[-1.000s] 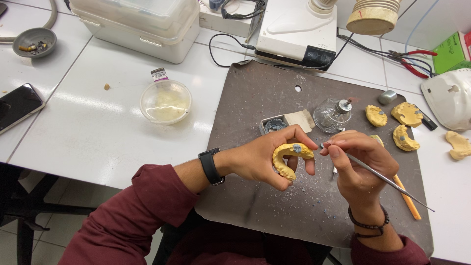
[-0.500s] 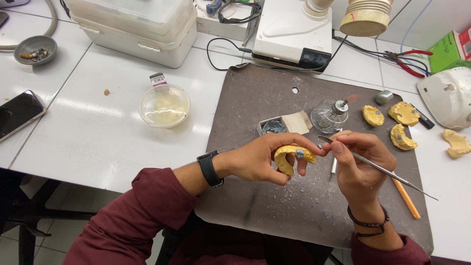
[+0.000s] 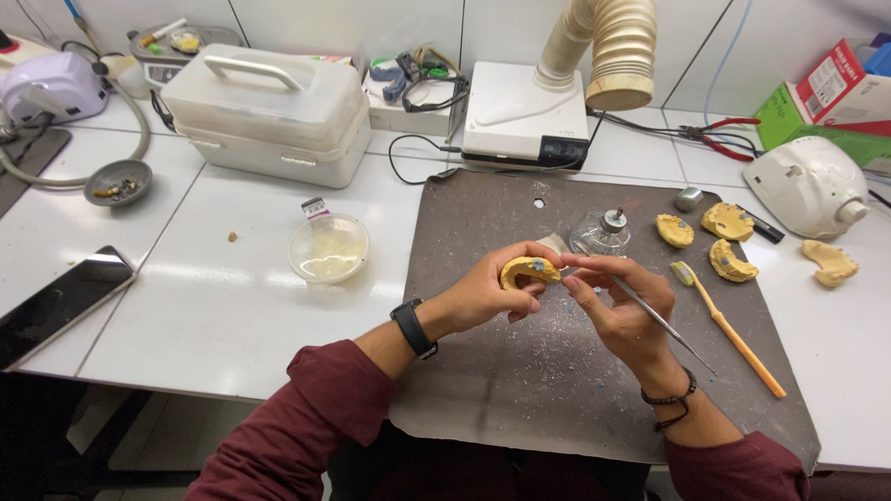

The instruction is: The person holds a yellow dental stone model with a partial denture framework and uses a metal wax carving instrument to shape and refine wax on the denture teeth, rotating the model to reach different areas. They occasionally pick small wax pieces from a box and continue carving, with a toothbrush and other stone models on the bench.

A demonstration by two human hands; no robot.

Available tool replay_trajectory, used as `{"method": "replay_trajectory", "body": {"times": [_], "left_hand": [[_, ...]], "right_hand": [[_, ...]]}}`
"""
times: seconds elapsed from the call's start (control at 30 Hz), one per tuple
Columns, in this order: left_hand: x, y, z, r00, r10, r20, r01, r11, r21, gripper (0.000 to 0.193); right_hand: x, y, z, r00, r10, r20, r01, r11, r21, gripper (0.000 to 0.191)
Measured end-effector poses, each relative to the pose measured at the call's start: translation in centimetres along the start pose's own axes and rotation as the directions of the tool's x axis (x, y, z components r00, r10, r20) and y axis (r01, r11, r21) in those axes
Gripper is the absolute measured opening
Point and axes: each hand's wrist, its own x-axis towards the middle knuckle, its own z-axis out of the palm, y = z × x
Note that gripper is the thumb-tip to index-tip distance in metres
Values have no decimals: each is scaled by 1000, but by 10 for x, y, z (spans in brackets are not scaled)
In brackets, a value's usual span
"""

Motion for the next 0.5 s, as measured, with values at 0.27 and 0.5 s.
{"method": "replay_trajectory", "body": {"times": [0.27,0.5], "left_hand": [[5,1,-2,982,40,-185,-12,988,154,33],[15,1,9,813,580,-52,-306,502,809,27]], "right_hand": [[6,-7,1,994,90,-68,-91,996,-10,18],[13,-21,-4,978,-209,0,199,932,-303,18]]}}
